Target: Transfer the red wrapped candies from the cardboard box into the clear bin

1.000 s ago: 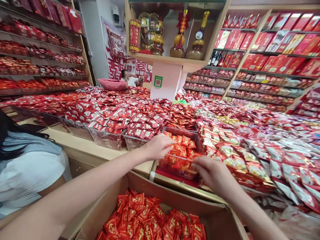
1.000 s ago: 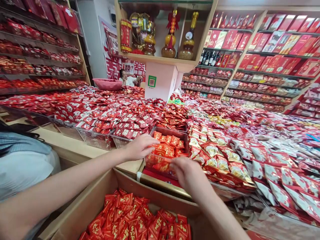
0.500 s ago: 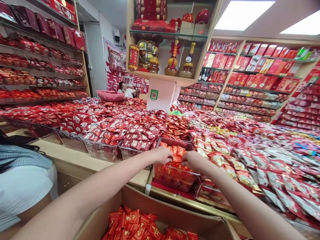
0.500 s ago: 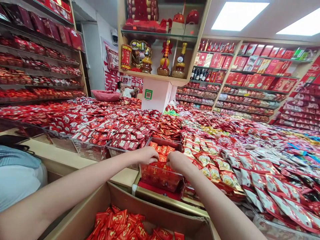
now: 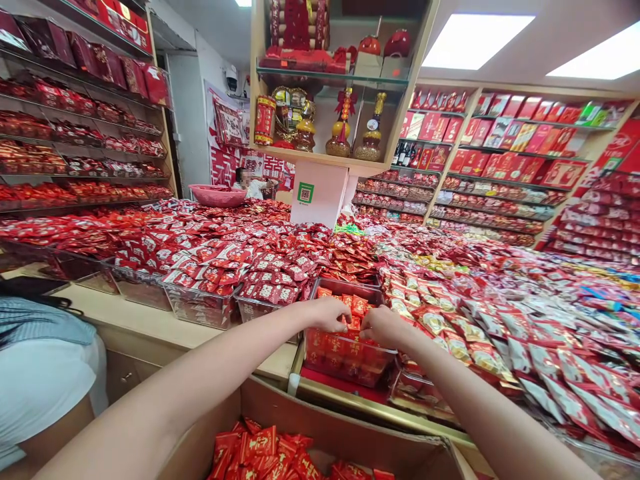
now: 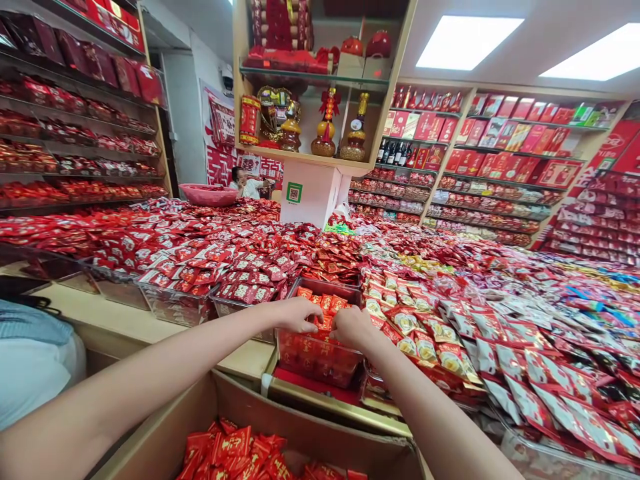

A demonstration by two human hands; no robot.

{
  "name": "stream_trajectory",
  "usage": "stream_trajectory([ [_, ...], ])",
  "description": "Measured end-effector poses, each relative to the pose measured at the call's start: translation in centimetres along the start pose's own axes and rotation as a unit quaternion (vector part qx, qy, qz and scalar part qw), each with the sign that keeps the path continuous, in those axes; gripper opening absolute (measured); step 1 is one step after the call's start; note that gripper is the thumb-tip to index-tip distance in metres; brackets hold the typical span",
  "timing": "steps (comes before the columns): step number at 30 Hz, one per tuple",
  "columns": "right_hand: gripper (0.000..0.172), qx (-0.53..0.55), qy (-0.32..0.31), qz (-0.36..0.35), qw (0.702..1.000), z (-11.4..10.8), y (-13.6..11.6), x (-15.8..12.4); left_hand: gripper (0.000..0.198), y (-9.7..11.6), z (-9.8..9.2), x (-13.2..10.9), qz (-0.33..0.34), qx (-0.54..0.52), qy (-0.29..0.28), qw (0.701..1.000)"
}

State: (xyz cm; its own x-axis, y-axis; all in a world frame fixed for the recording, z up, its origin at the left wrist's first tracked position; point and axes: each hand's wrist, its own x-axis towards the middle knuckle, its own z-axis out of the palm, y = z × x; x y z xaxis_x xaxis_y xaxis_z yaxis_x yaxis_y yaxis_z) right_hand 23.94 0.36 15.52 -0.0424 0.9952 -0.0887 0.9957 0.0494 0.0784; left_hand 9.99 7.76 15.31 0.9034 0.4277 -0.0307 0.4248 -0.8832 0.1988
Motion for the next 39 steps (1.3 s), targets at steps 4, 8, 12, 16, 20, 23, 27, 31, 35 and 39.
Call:
stream_trajectory([
  [4, 0.022, 0.032, -0.027, -0.019, 0.999, -0.6, 0.5, -0.6, 0.034, 0.3, -0.2, 0.2, 0.020, -0.013, -0.030, 0.999],
  [8, 0.029, 0.040, -0.033, -0.027, 0.998, -1.2, 0.9, -0.9, 0.034, 0.1, -0.3, 0.3, 0.027, -0.019, -0.043, 0.999],
  [12, 0.038, 0.050, -0.029, -0.038, 0.998, -0.9, 0.6, -0.9, 0.026, 0.0, -0.2, 0.5, 0.037, -0.024, -0.044, 0.998],
  [16, 0.039, 0.051, -0.026, -0.045, 0.997, -0.3, 0.3, -0.8, 0.023, 0.0, 0.2, 0.6, 0.036, -0.016, -0.028, 0.999],
  [20, 0.036, 0.037, -0.041, -0.041, 0.998, -0.3, 0.3, -0.9, 0.024, 0.0, 0.3, 0.5, 0.038, -0.014, -0.026, 0.999],
  [23, 0.037, 0.018, -0.054, -0.031, 0.998, -0.8, 0.4, -1.1, 0.024, -0.3, 0.4, 0.3, 0.039, -0.012, -0.023, 0.999],
  [27, 0.032, -0.005, -0.061, -0.034, 0.998, -1.1, 0.4, -1.3, 0.020, -0.7, 0.9, 0.4, 0.035, -0.009, -0.007, 0.999],
  [31, 0.031, -0.014, -0.049, -0.045, 0.998, -0.9, 0.3, -1.1, 0.023, -0.8, 1.2, 0.7, 0.020, -0.009, 0.010, 1.000],
  [35, 0.030, -0.013, -0.029, -0.064, 0.997, -0.2, 0.3, -0.5, 0.021, -0.5, 1.2, 0.8, 0.016, -0.013, 0.007, 1.000],
  [39, 0.022, -0.038, -0.031, -0.083, 0.995, -0.1, 0.3, 0.0, 0.016, -0.9, 1.2, 0.7, 0.014, -0.012, -0.005, 1.000],
])
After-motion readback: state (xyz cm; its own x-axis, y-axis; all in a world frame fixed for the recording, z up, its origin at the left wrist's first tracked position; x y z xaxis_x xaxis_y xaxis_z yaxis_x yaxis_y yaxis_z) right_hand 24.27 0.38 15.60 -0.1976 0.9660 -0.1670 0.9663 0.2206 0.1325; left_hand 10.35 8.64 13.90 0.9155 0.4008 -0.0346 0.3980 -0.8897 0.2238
